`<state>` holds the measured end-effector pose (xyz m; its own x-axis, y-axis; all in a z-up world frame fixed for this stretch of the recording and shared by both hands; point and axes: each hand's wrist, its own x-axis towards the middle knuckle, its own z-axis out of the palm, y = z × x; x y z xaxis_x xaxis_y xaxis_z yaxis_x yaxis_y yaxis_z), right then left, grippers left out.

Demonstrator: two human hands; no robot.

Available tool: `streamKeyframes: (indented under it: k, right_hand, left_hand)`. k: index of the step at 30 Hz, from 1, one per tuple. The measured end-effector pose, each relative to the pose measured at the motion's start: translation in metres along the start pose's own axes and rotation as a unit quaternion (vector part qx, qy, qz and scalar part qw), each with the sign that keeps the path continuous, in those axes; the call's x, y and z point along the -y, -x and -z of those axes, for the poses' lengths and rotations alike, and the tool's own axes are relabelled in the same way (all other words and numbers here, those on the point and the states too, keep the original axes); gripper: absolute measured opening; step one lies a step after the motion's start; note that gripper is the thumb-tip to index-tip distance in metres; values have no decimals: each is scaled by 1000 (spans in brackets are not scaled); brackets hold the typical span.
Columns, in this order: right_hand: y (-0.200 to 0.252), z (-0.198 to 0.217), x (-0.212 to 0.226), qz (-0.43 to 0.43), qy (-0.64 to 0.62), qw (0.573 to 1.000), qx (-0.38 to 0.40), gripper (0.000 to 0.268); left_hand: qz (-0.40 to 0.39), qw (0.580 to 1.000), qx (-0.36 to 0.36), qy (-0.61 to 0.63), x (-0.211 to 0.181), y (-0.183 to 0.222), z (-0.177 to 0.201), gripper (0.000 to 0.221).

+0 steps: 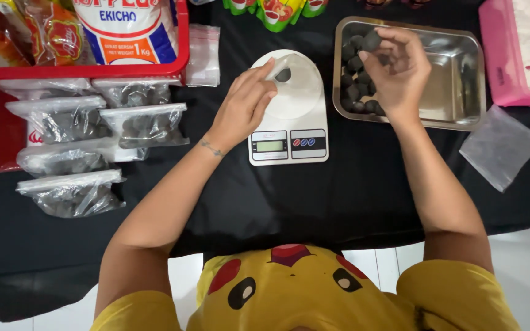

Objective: Weighing small round objects on a digital scale by transferring them from a tray

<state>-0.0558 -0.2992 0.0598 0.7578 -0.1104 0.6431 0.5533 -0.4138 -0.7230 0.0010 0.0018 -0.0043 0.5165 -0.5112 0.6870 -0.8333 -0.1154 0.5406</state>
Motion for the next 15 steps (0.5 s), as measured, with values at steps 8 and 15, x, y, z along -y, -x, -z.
streamKeyframes:
  k: [8,15]
  right_hand:
    - [-9,-22,17,49,50,997,36,36]
    - [-6,-45,34,53,129,987,83,34]
  left_hand:
    - [16,1000,-9,11,-1,-1,2,22]
    - [32,999,-20,36,-7,-6,6,24]
